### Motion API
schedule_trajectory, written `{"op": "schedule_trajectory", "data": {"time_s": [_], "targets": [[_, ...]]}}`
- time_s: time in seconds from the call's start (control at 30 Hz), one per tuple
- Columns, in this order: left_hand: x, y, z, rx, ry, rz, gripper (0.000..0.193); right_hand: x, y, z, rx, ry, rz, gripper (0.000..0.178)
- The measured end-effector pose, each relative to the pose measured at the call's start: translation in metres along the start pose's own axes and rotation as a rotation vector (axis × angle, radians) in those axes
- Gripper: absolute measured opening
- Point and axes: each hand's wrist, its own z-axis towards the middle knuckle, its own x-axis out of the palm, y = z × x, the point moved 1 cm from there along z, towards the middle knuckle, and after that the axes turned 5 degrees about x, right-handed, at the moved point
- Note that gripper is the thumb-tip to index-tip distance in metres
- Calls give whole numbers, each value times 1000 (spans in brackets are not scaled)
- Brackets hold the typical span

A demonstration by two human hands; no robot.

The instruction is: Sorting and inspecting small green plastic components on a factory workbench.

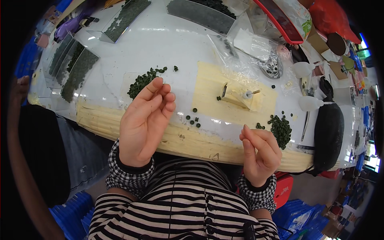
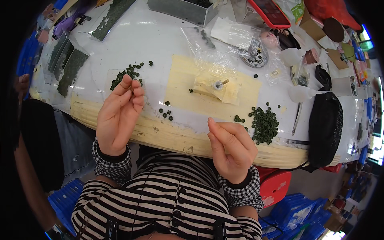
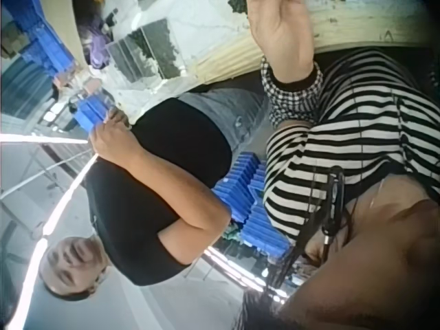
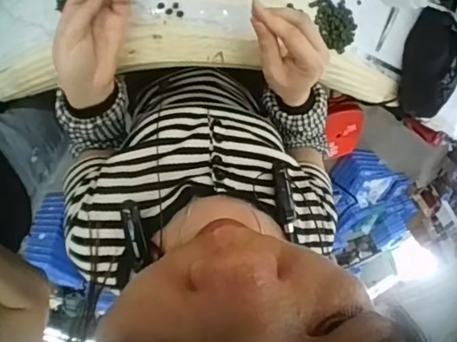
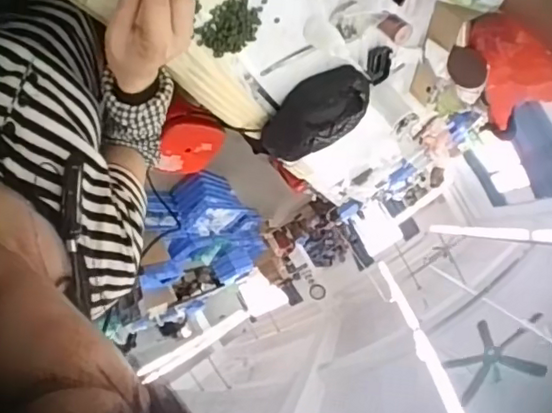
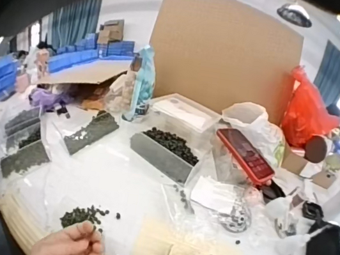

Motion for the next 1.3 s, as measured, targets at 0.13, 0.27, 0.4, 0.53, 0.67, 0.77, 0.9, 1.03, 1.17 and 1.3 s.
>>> {"op": "schedule_trajectory", "data": {"time_s": [0.13, 0.27, 0.4, 0.53, 0.67, 0.77, 0.9, 1.03, 1.17, 1.3], "targets": [[-2, 1, -2, -26, -18, -102, 28, -2, 0, 1, -2, -8, -40, 30], [1, 0, 0, -60, -30, -190, 28, -3, -1, 0, 21, -11, -66, 30], [-13, 0, 0, -129, 74, -309, 29, -6, -1, 1, 18, -23, -89, 29], [-8, 3, 2, -122, 142, -285, 29, -11, -3, 3, 32, -83, -133, 27], [5, 2, -1, -125, 11, -206, 28, -25, -8, 7, 66, -186, -232, 15], [6, 4, -3, -150, -67, -184, 28, -33, -7, 11, 64, -121, -340, 12], [8, 8, -4, -191, -28, -239, 26, -32, -4, 9, 81, 36, -458, 15], [9, 16, -5, -204, 30, -193, 25, -24, -6, 4, 47, 102, -535, 16], [14, 19, -9, -256, -2, -133, 25, -18, -8, 3, 22, 88, -574, 16], [14, 27, -12, -305, 65, -130, 28, -12, -6, 3, 1, 78, -573, 16]]}}
